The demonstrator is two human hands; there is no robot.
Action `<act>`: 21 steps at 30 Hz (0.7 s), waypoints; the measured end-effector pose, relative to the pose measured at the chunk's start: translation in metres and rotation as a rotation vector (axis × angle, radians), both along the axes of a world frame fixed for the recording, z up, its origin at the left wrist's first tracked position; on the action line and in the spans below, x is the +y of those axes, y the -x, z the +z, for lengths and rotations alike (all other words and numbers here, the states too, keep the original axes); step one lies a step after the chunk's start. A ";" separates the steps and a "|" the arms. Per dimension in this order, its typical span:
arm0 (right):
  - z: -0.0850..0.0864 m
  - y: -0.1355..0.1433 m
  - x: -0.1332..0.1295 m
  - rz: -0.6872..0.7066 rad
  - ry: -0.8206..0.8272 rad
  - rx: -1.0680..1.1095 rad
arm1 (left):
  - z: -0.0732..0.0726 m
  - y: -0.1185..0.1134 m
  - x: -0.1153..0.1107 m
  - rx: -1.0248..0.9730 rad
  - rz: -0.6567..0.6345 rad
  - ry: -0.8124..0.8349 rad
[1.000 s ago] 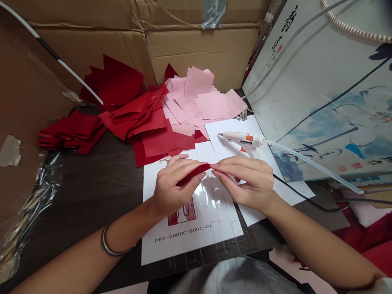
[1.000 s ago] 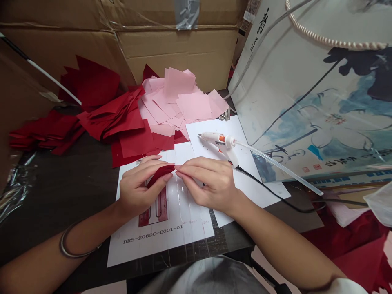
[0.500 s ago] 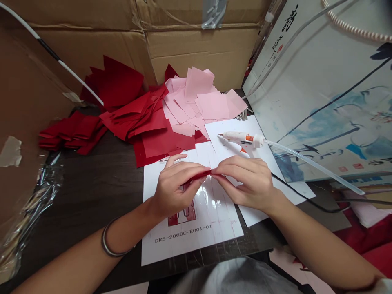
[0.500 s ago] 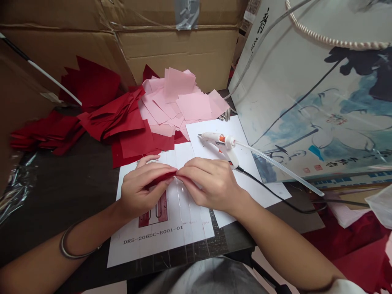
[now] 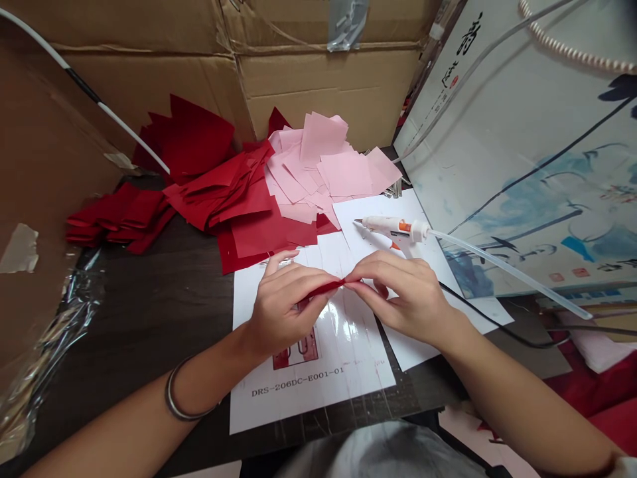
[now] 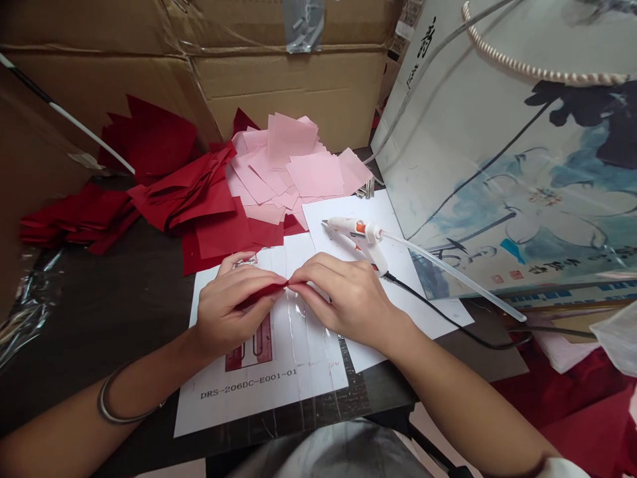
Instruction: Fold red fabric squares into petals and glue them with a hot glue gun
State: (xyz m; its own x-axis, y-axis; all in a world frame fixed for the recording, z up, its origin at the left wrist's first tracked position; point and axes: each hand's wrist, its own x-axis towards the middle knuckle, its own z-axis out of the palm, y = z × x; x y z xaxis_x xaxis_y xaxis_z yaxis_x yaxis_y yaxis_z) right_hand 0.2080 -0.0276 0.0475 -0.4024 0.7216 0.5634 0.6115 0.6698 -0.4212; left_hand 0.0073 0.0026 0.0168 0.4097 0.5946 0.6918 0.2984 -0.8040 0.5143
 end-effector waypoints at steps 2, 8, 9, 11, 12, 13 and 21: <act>0.000 0.001 0.000 0.010 -0.003 0.045 | 0.000 0.000 0.000 -0.005 0.006 0.006; -0.001 0.001 0.001 0.019 -0.021 0.093 | 0.000 0.000 -0.001 -0.011 0.009 0.007; 0.000 0.001 0.002 0.016 -0.024 0.099 | 0.000 0.000 -0.001 -0.014 0.009 0.008; 0.000 0.001 0.002 0.012 -0.033 0.109 | 0.000 0.000 -0.001 -0.019 0.009 0.012; 0.000 0.001 0.002 0.013 -0.037 0.111 | 0.000 0.000 -0.001 -0.020 0.010 0.013; 0.000 0.001 0.002 0.015 -0.041 0.112 | 0.000 0.000 -0.001 -0.019 0.010 0.013; -0.001 -0.001 0.003 0.020 -0.062 0.078 | -0.001 0.000 0.000 -0.013 0.006 0.014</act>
State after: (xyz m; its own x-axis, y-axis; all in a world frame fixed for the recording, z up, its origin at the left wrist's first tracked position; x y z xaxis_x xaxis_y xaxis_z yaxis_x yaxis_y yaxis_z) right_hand 0.2087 -0.0251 0.0464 -0.3695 0.6768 0.6366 0.5650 0.7076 -0.4243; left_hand 0.0073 0.0022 0.0155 0.3969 0.6070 0.6885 0.2963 -0.7947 0.5298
